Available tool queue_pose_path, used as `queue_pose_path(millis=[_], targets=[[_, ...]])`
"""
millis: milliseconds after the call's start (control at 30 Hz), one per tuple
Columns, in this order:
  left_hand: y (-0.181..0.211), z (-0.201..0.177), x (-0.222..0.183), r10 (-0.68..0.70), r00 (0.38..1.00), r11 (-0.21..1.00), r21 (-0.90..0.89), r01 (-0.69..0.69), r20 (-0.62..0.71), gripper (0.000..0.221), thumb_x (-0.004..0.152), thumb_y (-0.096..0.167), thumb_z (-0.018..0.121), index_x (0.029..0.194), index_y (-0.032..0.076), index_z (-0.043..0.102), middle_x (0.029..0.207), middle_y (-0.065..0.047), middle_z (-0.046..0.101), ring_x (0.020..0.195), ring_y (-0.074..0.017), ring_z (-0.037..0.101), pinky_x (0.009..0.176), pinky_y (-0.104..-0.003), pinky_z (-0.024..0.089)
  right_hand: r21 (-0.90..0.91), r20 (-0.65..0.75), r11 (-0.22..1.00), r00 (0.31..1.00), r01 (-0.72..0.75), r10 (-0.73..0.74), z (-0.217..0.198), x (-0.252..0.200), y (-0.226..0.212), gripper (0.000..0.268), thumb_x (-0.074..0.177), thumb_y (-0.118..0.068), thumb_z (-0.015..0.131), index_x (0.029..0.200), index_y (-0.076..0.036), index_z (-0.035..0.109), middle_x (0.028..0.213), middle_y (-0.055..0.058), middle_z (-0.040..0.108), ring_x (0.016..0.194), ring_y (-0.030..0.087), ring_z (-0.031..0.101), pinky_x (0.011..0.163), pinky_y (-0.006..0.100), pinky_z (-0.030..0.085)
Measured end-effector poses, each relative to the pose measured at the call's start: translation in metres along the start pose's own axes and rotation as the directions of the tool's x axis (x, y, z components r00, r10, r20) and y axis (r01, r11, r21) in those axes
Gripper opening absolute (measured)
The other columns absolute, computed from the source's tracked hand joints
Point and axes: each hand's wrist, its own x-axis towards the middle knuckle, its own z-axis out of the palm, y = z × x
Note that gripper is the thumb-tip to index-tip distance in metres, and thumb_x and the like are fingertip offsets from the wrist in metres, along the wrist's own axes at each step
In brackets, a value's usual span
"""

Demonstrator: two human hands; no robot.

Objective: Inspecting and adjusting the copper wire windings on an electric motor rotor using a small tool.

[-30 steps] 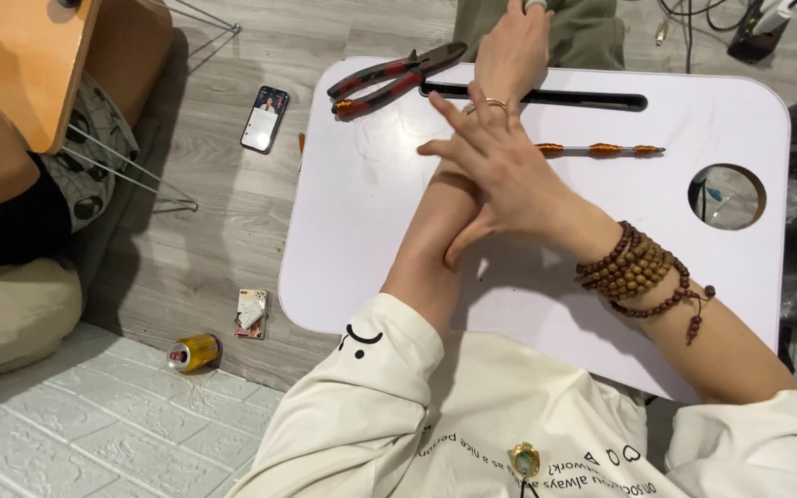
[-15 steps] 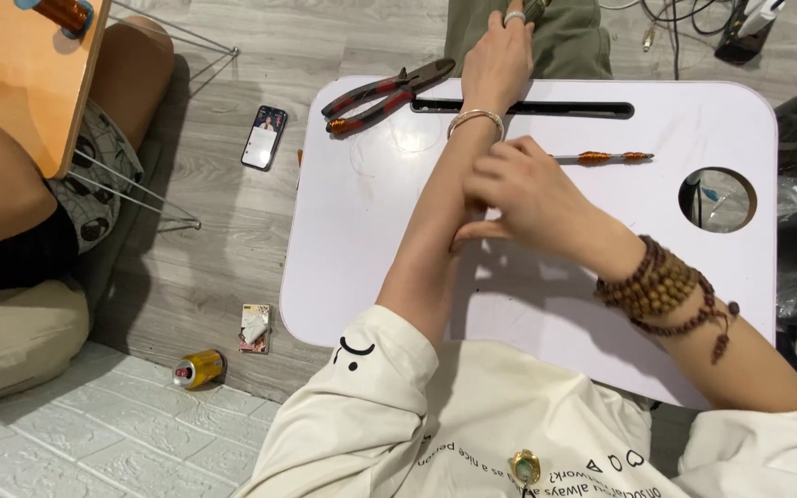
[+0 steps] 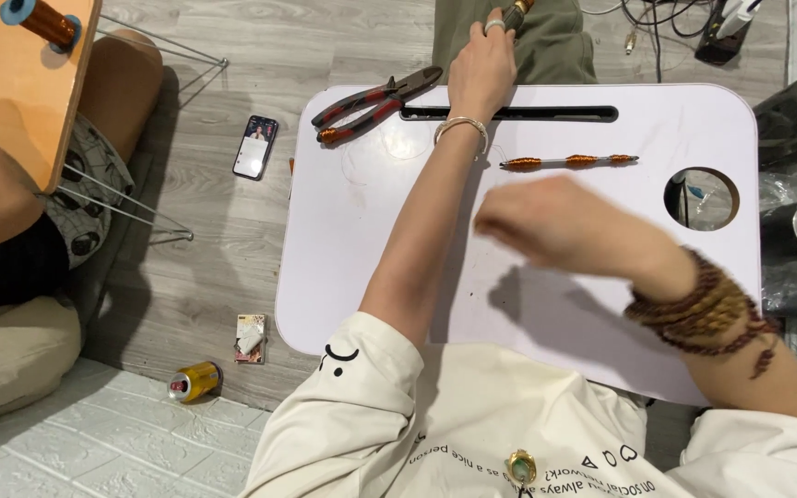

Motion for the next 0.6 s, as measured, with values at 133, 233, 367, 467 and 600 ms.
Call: queue_pose_path(millis=[133, 233, 367, 467, 600], targets=[[-0.001, 0.0, 0.0, 0.0, 1.0, 1.0, 0.006, 0.0, 0.0, 0.04, 0.099, 0.03, 0.044, 0.13, 0.006, 0.05, 0.097, -0.014, 0.064, 0.066, -0.0315, 0.07, 0.065, -0.047, 0.057, -0.052, -0.218, 0.993, 0.971, -0.11, 0.096, -0.038, -0.01, 0.036, 0.008, 0.085, 0.004, 0.077, 0.089, 0.0, 0.071, 0.076, 0.007, 0.07, 0.053, 0.015, 0.054, 0.049, 0.026, 0.043], [-0.001, 0.0, 0.0, -0.004, 1.0, 1.0, 0.009, 0.004, -0.002, 0.039, 0.1, 0.028, 0.044, 0.131, 0.006, 0.051, 0.093, -0.011, 0.064, 0.06, -0.0262, 0.068, 0.06, -0.042, 0.057, -0.136, -0.404, 0.954, 0.894, -0.267, 0.193, -0.045, -0.033, 0.105, 0.01, 0.099, 0.011, 0.084, 0.102, 0.01, 0.075, 0.09, 0.018, 0.072, 0.069, 0.02, 0.062, 0.063, 0.026, 0.051], [-0.002, 0.002, 0.001, -0.019, 1.0, 1.0, 0.008, 0.019, 0.022, 0.039, 0.1, 0.029, 0.043, 0.131, 0.007, 0.051, 0.095, -0.011, 0.064, 0.062, -0.0265, 0.07, 0.062, -0.044, 0.057, -0.306, -0.575, 0.827, 0.784, -0.472, 0.234, -0.035, -0.08, 0.205, 0.014, 0.121, 0.005, 0.086, 0.109, 0.004, 0.081, 0.086, 0.011, 0.071, 0.065, 0.014, 0.054, 0.058, 0.022, 0.043], [0.0, -0.001, 0.002, -0.007, 1.0, 1.0, 0.011, 0.007, 0.016, 0.039, 0.1, 0.03, 0.042, 0.132, 0.008, 0.05, 0.096, -0.012, 0.065, 0.061, -0.027, 0.069, 0.061, -0.044, 0.058, -0.493, -0.672, 0.612, 0.717, -0.618, 0.183, -0.025, -0.106, 0.247, 0.023, 0.126, -0.007, 0.084, 0.104, -0.003, 0.08, 0.081, 0.003, 0.07, 0.06, 0.01, 0.057, 0.056, 0.021, 0.047], [0.001, -0.005, 0.001, -0.007, 0.999, 1.0, 0.014, 0.006, 0.039, 0.04, 0.1, 0.028, 0.043, 0.132, 0.006, 0.05, 0.094, -0.012, 0.065, 0.06, -0.0255, 0.07, 0.059, -0.042, 0.057, -0.507, -0.65, 0.46, 0.674, -0.729, 0.351, -0.011, -0.123, 0.271, 0.024, 0.117, -0.015, 0.077, 0.097, -0.002, 0.072, 0.088, 0.01, 0.067, 0.071, 0.023, 0.061, 0.069, 0.035, 0.053]])
